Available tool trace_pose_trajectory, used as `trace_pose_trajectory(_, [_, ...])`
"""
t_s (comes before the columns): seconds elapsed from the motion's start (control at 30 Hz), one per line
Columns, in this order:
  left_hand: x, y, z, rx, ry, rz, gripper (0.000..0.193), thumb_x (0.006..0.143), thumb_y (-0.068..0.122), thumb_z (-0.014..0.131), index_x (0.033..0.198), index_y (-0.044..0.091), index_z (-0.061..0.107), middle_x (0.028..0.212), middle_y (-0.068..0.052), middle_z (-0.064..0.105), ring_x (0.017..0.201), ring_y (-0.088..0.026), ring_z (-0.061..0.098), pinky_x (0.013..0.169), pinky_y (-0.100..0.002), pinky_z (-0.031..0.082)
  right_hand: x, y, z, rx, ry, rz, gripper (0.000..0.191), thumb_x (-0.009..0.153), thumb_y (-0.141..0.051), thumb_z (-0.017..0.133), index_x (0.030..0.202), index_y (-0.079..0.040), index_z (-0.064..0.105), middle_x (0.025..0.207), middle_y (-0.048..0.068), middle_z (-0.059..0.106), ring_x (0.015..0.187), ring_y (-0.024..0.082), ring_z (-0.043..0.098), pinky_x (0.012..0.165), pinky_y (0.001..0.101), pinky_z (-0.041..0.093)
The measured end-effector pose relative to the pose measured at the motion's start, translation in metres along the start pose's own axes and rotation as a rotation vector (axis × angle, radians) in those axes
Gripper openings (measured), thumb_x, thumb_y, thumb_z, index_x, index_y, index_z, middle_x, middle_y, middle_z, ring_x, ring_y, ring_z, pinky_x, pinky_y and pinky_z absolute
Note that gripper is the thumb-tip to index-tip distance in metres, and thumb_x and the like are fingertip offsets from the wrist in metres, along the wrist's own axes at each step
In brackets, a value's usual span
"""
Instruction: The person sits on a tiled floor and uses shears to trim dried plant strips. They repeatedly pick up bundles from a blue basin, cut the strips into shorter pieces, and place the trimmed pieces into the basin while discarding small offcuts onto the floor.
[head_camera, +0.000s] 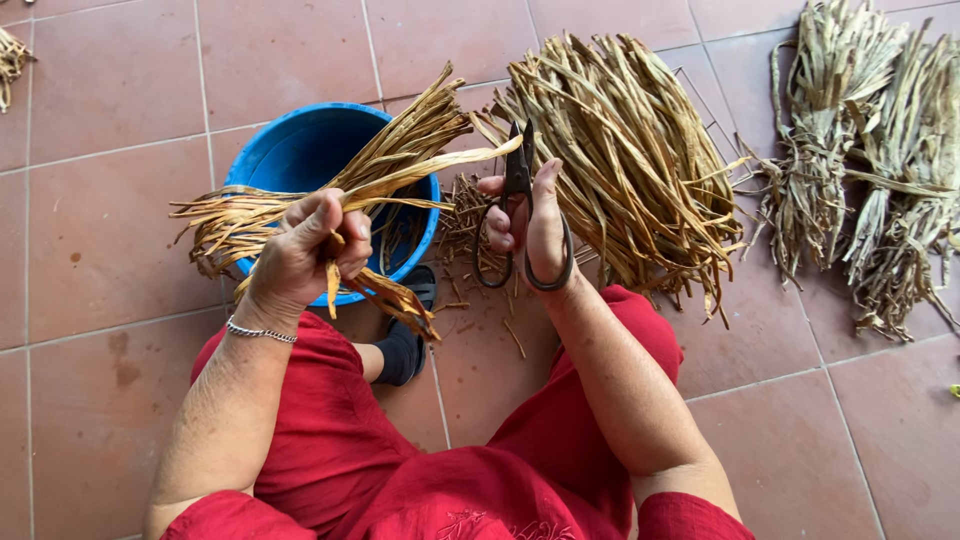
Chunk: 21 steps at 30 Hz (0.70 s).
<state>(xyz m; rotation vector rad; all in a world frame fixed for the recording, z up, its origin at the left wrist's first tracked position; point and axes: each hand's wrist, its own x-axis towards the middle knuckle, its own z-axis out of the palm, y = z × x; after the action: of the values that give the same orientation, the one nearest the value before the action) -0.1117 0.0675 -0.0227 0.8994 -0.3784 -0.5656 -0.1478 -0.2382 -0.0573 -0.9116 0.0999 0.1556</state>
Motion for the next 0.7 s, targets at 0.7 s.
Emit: trace_pose_trajectory(0.7, [0.063, -0.037, 0.023, 0.459, 0.335, -0.093, 0.017, 0.109, 0.017, 0.058, 0.111, 0.000, 0.060, 0.079, 0.000, 0.062, 0.071, -0.009, 0.059, 0.068, -0.024, 0.050, -0.117, -0.042, -0.005, -1.207, 0.223, -0.229, 0.048, 0.101, -0.052, 0.054, 0.107, -0.007, 0.069, 0.068, 0.008, 0.059, 0.054, 0.022, 0.054, 0.050, 0.0344, 0.043])
